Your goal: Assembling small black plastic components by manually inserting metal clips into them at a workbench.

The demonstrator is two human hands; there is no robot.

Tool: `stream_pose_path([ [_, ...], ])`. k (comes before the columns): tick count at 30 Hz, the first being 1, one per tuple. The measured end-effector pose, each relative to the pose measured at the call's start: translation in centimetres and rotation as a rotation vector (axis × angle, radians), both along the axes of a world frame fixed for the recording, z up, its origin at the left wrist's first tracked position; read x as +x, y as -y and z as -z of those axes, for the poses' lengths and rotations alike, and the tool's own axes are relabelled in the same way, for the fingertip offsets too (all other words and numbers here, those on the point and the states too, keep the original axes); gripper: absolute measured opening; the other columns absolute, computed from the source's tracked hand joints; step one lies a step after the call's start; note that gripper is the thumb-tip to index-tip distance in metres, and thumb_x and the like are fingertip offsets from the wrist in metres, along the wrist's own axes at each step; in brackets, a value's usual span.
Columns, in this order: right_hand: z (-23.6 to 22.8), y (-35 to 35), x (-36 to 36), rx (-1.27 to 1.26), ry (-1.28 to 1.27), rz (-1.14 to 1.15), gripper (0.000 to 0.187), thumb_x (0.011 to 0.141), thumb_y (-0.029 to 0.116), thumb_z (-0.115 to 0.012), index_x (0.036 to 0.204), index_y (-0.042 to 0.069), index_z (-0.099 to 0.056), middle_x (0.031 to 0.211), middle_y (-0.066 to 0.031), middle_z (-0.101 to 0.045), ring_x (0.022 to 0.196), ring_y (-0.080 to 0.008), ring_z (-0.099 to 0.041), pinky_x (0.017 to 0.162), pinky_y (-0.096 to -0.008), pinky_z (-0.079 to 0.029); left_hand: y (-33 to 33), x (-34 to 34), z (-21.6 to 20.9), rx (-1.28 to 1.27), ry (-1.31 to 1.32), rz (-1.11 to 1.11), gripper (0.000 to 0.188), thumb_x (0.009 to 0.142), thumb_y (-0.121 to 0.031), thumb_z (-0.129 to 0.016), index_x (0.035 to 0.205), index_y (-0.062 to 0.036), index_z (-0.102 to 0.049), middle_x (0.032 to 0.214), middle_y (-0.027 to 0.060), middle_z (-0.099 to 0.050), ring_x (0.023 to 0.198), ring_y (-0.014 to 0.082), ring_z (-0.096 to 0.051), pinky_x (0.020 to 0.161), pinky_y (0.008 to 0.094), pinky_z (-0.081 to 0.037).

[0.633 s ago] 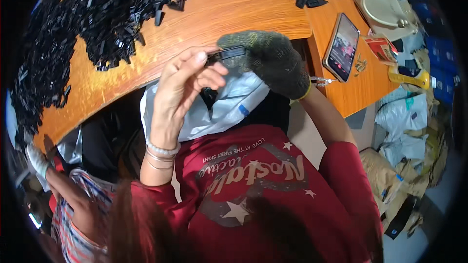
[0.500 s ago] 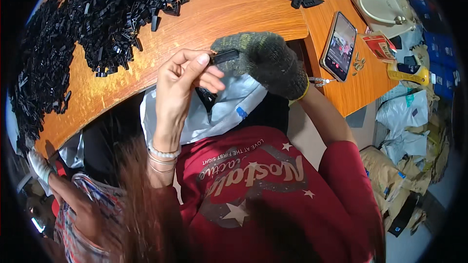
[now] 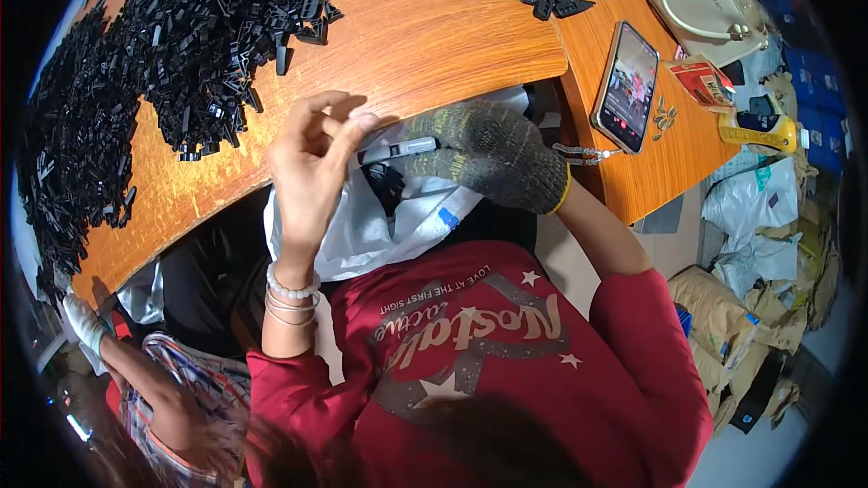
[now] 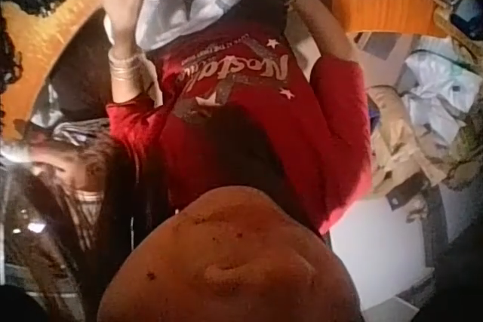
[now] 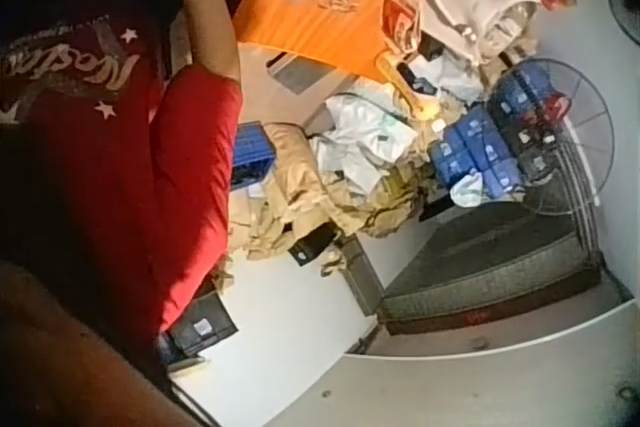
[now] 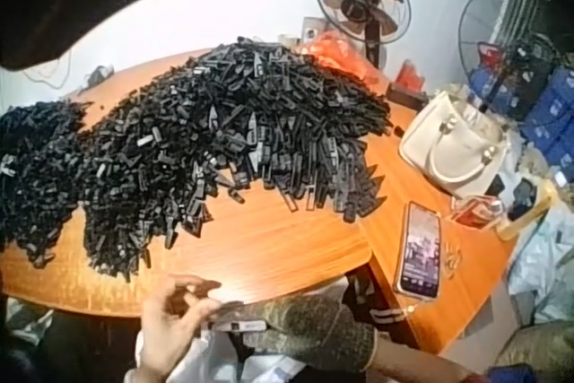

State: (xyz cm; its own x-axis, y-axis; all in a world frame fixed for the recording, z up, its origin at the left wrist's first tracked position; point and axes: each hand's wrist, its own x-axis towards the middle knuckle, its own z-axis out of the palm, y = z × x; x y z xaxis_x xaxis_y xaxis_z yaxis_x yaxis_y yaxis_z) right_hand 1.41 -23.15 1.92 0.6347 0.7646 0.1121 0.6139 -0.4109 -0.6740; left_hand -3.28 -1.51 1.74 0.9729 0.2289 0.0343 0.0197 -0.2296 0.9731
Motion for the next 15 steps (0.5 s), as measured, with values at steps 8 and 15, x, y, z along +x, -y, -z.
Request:
stream_pose_path([
  [8, 1.2, -0.2, 0.4, 0.101, 0.439, -0.147, 0.028, 0.087, 0.023, -0.057, 0.112, 0.015, -0.067, 0.109, -0.008, -0.065, 0.095, -0.0267, -0.063, 0.075, -0.0394, -0.053, -2.2, 15.1, -0.3, 0.657, 0.751, -0.132, 0.021, 0.09, -0.01, -0.065, 0.11, -0.0036, -0.065, 0.097, 0.0127, -0.067, 0.079, 0.0178, -0.067, 0.072, 0.0274, -0.053],
  [15, 3.8, 0.0, -0.1, -0.317, 0.688, -0.065, 0.042, 0.083, 0.012, -0.06, 0.125, 0.01, -0.062, 0.128, -0.0078, -0.06, 0.114, -0.0258, -0.057, 0.095, -0.0394, -0.047, 0.8, 24.4, -1.9, 0.908, 0.258, -0.004, 0.041, 0.094, -0.048, -0.047, 0.121, -0.0212, -0.063, 0.133, 0.0143, -0.051, 0.123, 0.0362, -0.044, 0.099, 0.0545, -0.034],
])
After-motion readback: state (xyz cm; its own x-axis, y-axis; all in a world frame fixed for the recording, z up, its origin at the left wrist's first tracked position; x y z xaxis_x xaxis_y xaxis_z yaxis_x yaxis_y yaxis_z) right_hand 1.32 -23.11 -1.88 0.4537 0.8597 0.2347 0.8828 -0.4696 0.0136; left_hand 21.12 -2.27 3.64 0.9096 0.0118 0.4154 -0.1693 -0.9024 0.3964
